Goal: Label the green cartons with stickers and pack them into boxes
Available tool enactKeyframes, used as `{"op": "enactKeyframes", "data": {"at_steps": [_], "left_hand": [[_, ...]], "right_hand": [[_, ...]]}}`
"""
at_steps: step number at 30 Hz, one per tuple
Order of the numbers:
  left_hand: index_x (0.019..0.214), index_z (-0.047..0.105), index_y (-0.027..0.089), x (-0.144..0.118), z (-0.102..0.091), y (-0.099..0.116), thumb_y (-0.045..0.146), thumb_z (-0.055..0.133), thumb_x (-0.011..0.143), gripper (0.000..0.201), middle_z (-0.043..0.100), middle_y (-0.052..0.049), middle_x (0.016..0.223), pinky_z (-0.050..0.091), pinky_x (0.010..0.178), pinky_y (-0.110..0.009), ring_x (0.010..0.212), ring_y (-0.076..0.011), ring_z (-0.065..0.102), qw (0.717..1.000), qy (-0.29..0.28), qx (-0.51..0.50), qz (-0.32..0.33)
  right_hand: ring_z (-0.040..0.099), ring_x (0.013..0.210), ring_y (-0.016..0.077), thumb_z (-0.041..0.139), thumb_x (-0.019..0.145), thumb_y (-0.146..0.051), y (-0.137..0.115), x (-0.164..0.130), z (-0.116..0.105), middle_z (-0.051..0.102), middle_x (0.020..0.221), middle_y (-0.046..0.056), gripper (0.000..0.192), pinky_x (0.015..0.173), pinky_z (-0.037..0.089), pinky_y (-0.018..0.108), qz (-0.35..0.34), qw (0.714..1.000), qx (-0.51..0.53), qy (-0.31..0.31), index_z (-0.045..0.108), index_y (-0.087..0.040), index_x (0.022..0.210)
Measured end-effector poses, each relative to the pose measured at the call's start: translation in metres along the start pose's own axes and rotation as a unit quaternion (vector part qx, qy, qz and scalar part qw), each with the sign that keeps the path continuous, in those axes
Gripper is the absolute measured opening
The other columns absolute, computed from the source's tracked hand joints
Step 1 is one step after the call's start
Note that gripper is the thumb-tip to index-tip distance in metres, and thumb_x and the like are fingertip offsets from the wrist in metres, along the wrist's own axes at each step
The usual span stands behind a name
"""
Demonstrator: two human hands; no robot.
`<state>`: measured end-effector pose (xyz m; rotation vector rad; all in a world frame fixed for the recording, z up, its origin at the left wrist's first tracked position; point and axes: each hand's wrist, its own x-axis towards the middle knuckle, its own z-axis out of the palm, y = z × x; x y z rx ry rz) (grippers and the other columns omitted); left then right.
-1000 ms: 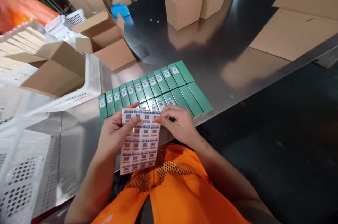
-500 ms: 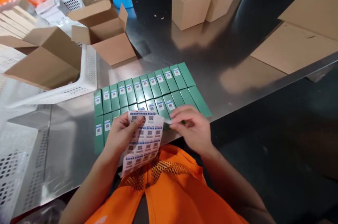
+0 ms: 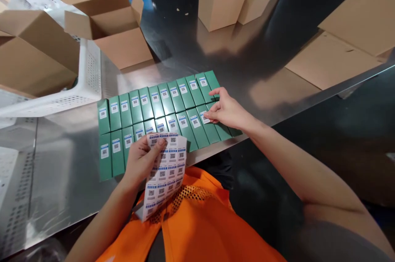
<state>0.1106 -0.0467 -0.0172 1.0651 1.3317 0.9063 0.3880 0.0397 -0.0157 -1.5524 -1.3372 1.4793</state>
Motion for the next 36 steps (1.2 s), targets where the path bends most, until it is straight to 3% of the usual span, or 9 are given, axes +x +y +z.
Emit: {"op": "enactKeyframes", "data": {"at_steps": [5,10,12,15,19,22,27,30,36], "left_hand": [[0.079,0.071,0.017,0.002,0.000,0.002,0.051,0.075,0.081,0.035,0.060,0.002,0.051,0.040,0.044,-0.020,0.045,-0.0105,0.050,1.000,0.001,0.003,0.007],[0.078,0.070,0.017,0.002,0.001,-0.001,0.053,0.076,0.079,0.037,0.056,0.003,0.048,0.036,0.042,-0.019,0.042,-0.0097,0.046,1.000,0.004,-0.021,0.006],[0.077,0.068,0.017,0.002,0.000,-0.004,0.054,0.075,0.081,0.038,0.054,0.004,0.047,0.034,0.041,-0.019,0.041,-0.0092,0.044,0.999,0.002,-0.037,0.003],[0.074,0.065,0.018,0.002,-0.001,-0.006,0.055,0.074,0.082,0.039,0.054,0.005,0.049,0.033,0.042,-0.019,0.042,-0.0085,0.043,0.999,0.006,-0.050,0.002],[0.071,0.062,0.017,0.004,-0.001,-0.005,0.057,0.076,0.079,0.042,0.057,0.003,0.055,0.037,0.046,-0.019,0.047,-0.0089,0.047,0.999,0.014,-0.042,0.015],[0.070,0.059,0.018,0.005,-0.002,-0.005,0.060,0.074,0.079,0.045,0.052,0.005,0.049,0.032,0.042,-0.019,0.042,-0.0081,0.041,0.999,0.008,-0.045,-0.001],[0.070,0.058,0.018,0.004,-0.002,-0.004,0.058,0.074,0.080,0.045,0.054,0.004,0.050,0.035,0.042,-0.018,0.043,-0.0082,0.045,1.000,0.015,-0.027,0.003],[0.070,0.058,0.018,0.002,-0.001,-0.002,0.056,0.073,0.082,0.042,0.051,0.006,0.045,0.030,0.038,-0.017,0.038,-0.0078,0.043,1.000,0.014,-0.009,-0.005],[0.069,0.058,0.018,0.001,-0.001,0.000,0.054,0.072,0.084,0.041,0.052,0.005,0.044,0.033,0.038,-0.016,0.038,-0.0074,0.045,1.000,0.018,0.017,0.016]], "right_hand": [[0.064,0.053,0.0193,0.087,0.065,-0.028,-0.015,0.002,0.002,0.065,0.061,-0.007,0.067,0.055,0.053,0.033,0.047,0.986,-0.156,0.023,0.039,-0.027,0.111],[0.062,0.063,0.0220,0.092,0.058,-0.042,-0.034,0.002,-0.002,0.061,0.065,-0.003,0.060,0.058,0.043,0.034,0.007,0.912,-0.401,0.085,0.054,-0.024,0.101],[0.061,0.066,0.0206,0.091,0.061,-0.046,-0.036,-0.008,0.010,0.063,0.071,-0.001,0.052,0.060,0.045,0.034,-0.055,0.925,-0.362,0.101,0.061,-0.023,0.096],[0.065,0.075,0.0194,0.084,0.073,-0.047,-0.031,-0.029,0.044,0.069,0.085,0.003,0.037,0.068,0.050,0.033,-0.164,0.960,-0.223,0.035,0.071,-0.023,0.098],[0.066,0.083,0.0189,0.079,0.084,-0.030,-0.017,-0.048,0.084,0.072,0.085,0.002,0.007,0.077,0.051,0.035,-0.338,0.928,-0.153,0.034,0.075,-0.025,0.084],[0.067,0.087,0.0190,0.076,0.087,-0.026,-0.015,-0.050,0.078,0.072,0.085,0.001,0.011,0.082,0.053,0.037,-0.400,0.912,-0.085,0.031,0.072,-0.026,0.077],[0.066,0.077,0.0169,0.078,0.084,-0.041,-0.024,-0.037,0.006,0.070,0.085,0.001,0.021,0.071,0.054,0.033,-0.236,0.966,0.002,0.108,0.064,-0.025,0.087],[0.061,0.062,0.0154,0.086,0.073,-0.040,-0.022,-0.022,-0.030,0.065,0.070,-0.003,0.040,0.062,0.052,0.031,-0.091,0.995,-0.022,0.041,0.058,-0.025,0.097],[0.062,0.058,0.0168,0.089,0.063,-0.027,-0.011,-0.005,-0.041,0.066,0.066,-0.005,0.062,0.057,0.050,0.030,0.037,0.998,-0.040,-0.024,0.042,-0.027,0.102]]}}
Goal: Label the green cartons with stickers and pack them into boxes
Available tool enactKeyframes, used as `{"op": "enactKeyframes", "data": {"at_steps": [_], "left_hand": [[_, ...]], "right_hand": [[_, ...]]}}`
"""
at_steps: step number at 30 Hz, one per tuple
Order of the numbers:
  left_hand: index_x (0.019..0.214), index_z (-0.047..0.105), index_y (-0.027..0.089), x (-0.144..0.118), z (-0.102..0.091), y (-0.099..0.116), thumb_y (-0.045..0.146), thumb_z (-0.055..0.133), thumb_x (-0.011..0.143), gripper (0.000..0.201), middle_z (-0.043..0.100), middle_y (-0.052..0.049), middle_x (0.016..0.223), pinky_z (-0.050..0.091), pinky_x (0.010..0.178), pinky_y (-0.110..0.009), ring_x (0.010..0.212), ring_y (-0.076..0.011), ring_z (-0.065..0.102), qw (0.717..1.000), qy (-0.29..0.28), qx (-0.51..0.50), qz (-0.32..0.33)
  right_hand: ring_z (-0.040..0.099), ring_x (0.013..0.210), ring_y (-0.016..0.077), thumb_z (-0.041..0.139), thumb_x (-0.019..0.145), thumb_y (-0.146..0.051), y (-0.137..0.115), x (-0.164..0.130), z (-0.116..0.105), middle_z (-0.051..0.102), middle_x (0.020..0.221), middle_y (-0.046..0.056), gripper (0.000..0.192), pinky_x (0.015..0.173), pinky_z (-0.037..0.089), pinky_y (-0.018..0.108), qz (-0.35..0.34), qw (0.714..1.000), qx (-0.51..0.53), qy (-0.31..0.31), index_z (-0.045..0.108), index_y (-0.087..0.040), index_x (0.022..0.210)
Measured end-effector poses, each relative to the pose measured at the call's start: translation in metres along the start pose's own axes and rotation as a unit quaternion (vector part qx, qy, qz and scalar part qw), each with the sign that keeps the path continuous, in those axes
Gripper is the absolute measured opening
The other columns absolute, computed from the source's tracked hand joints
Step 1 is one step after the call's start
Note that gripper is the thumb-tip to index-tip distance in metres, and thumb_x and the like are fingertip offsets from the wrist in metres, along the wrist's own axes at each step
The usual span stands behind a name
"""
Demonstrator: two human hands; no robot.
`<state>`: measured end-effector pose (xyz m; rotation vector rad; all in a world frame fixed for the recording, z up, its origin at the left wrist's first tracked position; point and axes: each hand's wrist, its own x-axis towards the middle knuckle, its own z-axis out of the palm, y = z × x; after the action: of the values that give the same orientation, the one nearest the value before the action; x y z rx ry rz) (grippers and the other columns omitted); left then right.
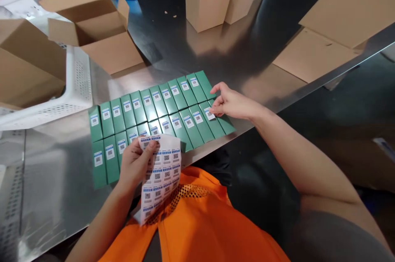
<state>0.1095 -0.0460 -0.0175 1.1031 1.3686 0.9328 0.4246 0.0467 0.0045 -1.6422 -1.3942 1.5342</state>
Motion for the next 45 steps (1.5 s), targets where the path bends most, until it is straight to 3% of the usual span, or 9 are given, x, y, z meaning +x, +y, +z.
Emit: {"op": "enactKeyframes", "data": {"at_steps": [8,14,17,21,26,31,34,40,45], "left_hand": [[0.070,0.056,0.018,-0.002,-0.001,-0.002,0.059,0.072,0.082,0.046,0.050,0.006,0.043,0.027,0.035,-0.015,0.035,-0.0058,0.038,0.999,-0.007,-0.027,-0.022],[0.072,0.060,0.018,-0.002,-0.002,-0.005,0.060,0.074,0.079,0.045,0.050,0.006,0.047,0.031,0.038,-0.017,0.038,-0.0073,0.041,0.996,-0.012,-0.082,-0.044],[0.073,0.063,0.018,0.001,-0.005,-0.009,0.053,0.074,0.081,0.037,0.059,0.002,0.061,0.041,0.049,-0.019,0.052,-0.0100,0.052,0.995,-0.001,-0.090,-0.042],[0.074,0.064,0.018,0.003,-0.008,-0.013,0.049,0.072,0.083,0.033,0.060,0.002,0.066,0.041,0.055,-0.020,0.058,-0.0109,0.050,0.995,-0.005,-0.094,-0.024],[0.067,0.057,0.017,0.001,-0.010,-0.017,0.055,0.069,0.086,0.044,0.049,0.004,0.061,0.033,0.053,-0.020,0.056,-0.0094,0.041,0.997,-0.001,-0.077,-0.003],[0.070,0.060,0.017,0.000,-0.009,-0.018,0.061,0.068,0.086,0.047,0.054,0.002,0.065,0.037,0.057,-0.021,0.058,-0.0107,0.046,0.996,-0.008,-0.092,-0.016],[0.072,0.063,0.017,0.001,-0.008,-0.016,0.063,0.069,0.084,0.048,0.059,0.001,0.067,0.040,0.059,-0.022,0.061,-0.0120,0.050,0.994,-0.007,-0.106,-0.014],[0.068,0.060,0.017,0.001,-0.004,-0.011,0.061,0.073,0.082,0.048,0.054,0.003,0.063,0.038,0.056,-0.019,0.058,-0.0098,0.046,0.990,0.016,-0.139,-0.013],[0.066,0.054,0.018,-0.003,-0.001,-0.005,0.062,0.081,0.073,0.052,0.046,0.006,0.059,0.034,0.047,-0.018,0.050,-0.0072,0.040,0.981,0.034,-0.179,-0.065]], "right_hand": [[0.063,0.061,0.0193,0.084,0.067,-0.032,0.003,0.011,0.001,0.066,0.069,-0.005,0.064,0.060,0.052,0.035,-0.002,0.991,-0.136,0.004,0.034,-0.029,0.108],[0.063,0.072,0.0265,0.093,0.055,-0.043,-0.021,0.002,0.011,0.060,0.071,-0.001,0.060,0.066,0.047,0.040,-0.045,0.906,-0.391,0.158,0.051,-0.026,0.095],[0.064,0.080,0.0243,0.088,0.068,-0.042,-0.031,-0.021,0.048,0.067,0.087,0.004,0.040,0.072,0.050,0.039,-0.198,0.922,-0.281,0.181,0.061,-0.024,0.093],[0.070,0.092,0.0224,0.082,0.079,-0.033,-0.034,-0.047,0.112,0.075,0.098,0.003,0.027,0.085,0.055,0.038,-0.314,0.934,-0.150,0.080,0.069,-0.026,0.101],[0.073,0.094,0.0204,0.084,0.075,-0.021,-0.023,-0.040,0.144,0.078,0.097,0.000,0.044,0.094,0.054,0.038,-0.272,0.959,-0.064,0.033,0.072,-0.028,0.116],[0.071,0.084,0.0176,0.089,0.067,-0.021,-0.010,-0.031,0.150,0.075,0.095,0.002,0.042,0.077,0.058,0.032,-0.242,0.969,-0.008,0.044,0.077,-0.024,0.106],[0.071,0.083,0.0186,0.087,0.074,-0.023,-0.005,-0.032,0.155,0.076,0.090,0.003,0.022,0.076,0.057,0.033,-0.317,0.942,-0.045,0.100,0.079,-0.023,0.095],[0.069,0.113,0.0209,0.064,0.095,-0.017,0.014,-0.040,0.164,0.078,0.111,0.001,0.030,0.110,0.044,0.048,-0.530,0.799,-0.216,0.184,0.072,-0.032,0.118],[0.063,0.119,0.0232,0.070,0.092,-0.026,0.017,-0.053,0.152,0.073,0.116,0.002,0.017,0.103,0.051,0.046,-0.530,0.817,-0.149,0.169,0.073,-0.034,0.106]]}}
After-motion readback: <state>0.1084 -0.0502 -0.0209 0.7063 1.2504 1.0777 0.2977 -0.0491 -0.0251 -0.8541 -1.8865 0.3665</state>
